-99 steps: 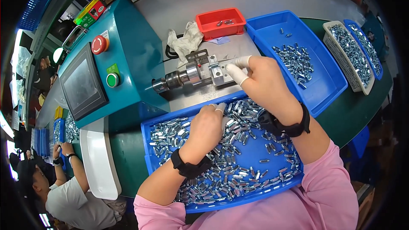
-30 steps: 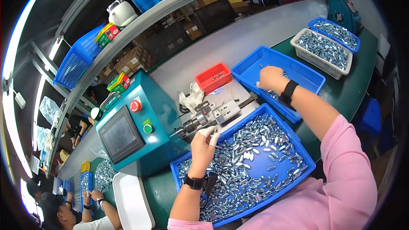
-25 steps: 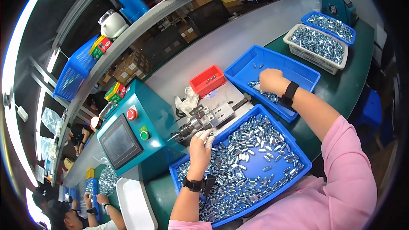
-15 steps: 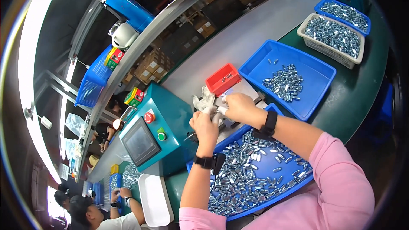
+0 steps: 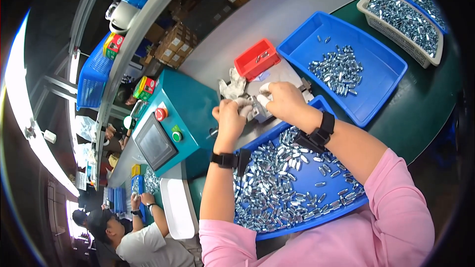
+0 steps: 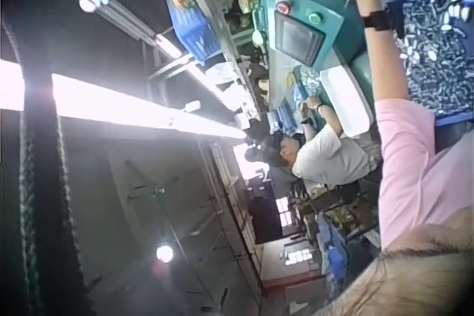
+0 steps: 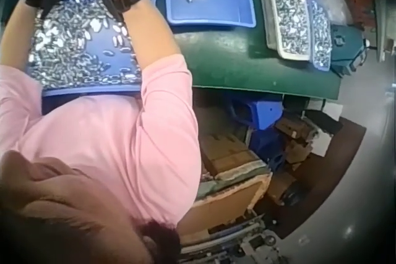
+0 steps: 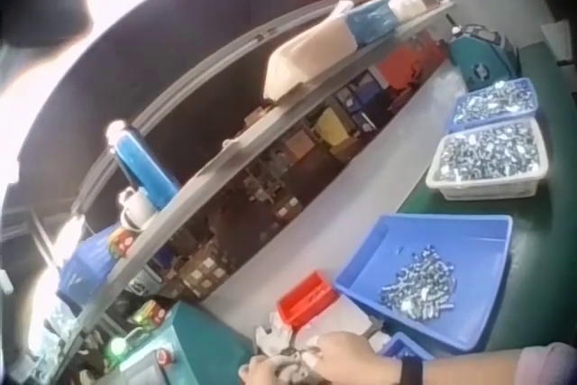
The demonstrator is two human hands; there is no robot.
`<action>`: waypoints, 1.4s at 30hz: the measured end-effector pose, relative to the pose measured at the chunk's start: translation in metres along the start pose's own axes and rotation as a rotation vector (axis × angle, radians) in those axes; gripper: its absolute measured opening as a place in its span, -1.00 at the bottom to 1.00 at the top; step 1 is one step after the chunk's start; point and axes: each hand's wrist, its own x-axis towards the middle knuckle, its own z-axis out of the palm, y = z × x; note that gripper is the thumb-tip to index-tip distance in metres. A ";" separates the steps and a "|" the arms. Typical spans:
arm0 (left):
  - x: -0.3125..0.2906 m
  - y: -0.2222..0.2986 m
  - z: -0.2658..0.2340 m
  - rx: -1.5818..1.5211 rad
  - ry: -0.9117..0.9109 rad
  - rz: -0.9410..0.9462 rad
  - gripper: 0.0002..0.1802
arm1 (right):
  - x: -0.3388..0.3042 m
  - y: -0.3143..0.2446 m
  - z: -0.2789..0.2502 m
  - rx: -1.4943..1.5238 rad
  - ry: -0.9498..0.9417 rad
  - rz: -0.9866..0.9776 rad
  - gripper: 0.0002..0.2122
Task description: The person picks up a metal component from a blue tray, places it into the machine's fixture, and presses a green button. After the machine finishes, the person removes the component and places it into a different blue tray, repeating the process.
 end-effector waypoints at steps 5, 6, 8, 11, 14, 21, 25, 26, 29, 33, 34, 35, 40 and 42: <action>-0.017 0.013 -0.008 0.125 0.131 0.110 -0.83 | -0.003 0.000 -0.003 -0.110 -0.176 0.020 -0.74; -0.024 0.017 -0.010 0.069 0.169 0.093 -0.83 | -0.004 0.001 -0.002 -0.139 -0.226 0.029 -0.74; -0.040 0.022 -0.015 0.003 0.196 0.064 -0.83 | -0.005 -0.006 -0.004 -0.049 -0.343 0.118 -0.74; -0.069 0.013 -0.032 -0.369 -0.242 -0.196 -0.77 | -0.004 -0.024 -0.008 0.114 -0.553 0.285 -0.73; -0.084 0.002 -0.020 -0.413 -0.417 -0.133 -0.74 | -0.007 -0.031 -0.004 0.056 -0.584 0.280 -0.70; -0.102 0.002 0.003 -0.448 -0.506 0.127 -0.76 | -0.016 -0.012 0.017 0.343 -0.597 0.436 -0.66; -0.107 0.000 0.007 -0.401 -0.455 0.206 -0.78 | -0.020 -0.011 0.021 0.453 -0.582 0.485 -0.66; -0.107 0.001 0.007 -0.381 -0.427 0.211 -0.77 | -0.021 -0.012 0.022 0.493 -0.571 0.490 -0.66; -0.102 0.008 0.003 -0.409 -0.424 0.128 -0.77 | -0.022 -0.010 0.025 0.497 -0.550 0.491 -0.65; -0.097 0.014 -0.001 -0.543 -0.446 -0.050 -0.77 | -0.021 -0.013 0.022 0.503 -0.563 0.498 -0.64; -0.097 0.015 -0.002 -0.587 -0.412 -0.053 -0.77 | -0.020 -0.015 0.020 0.504 -0.573 0.500 -0.64; -0.096 0.015 -0.002 -0.631 -0.379 -0.055 -0.78 | -0.019 -0.014 0.020 0.503 -0.570 0.492 -0.64; -0.095 0.011 0.004 -0.698 -0.342 -0.015 -0.78 | -0.017 -0.003 0.023 0.533 -0.576 0.485 -0.71; -0.096 0.011 0.007 -0.742 -0.308 -0.066 -0.76 | -0.014 -0.003 0.020 0.496 -0.556 0.490 -0.73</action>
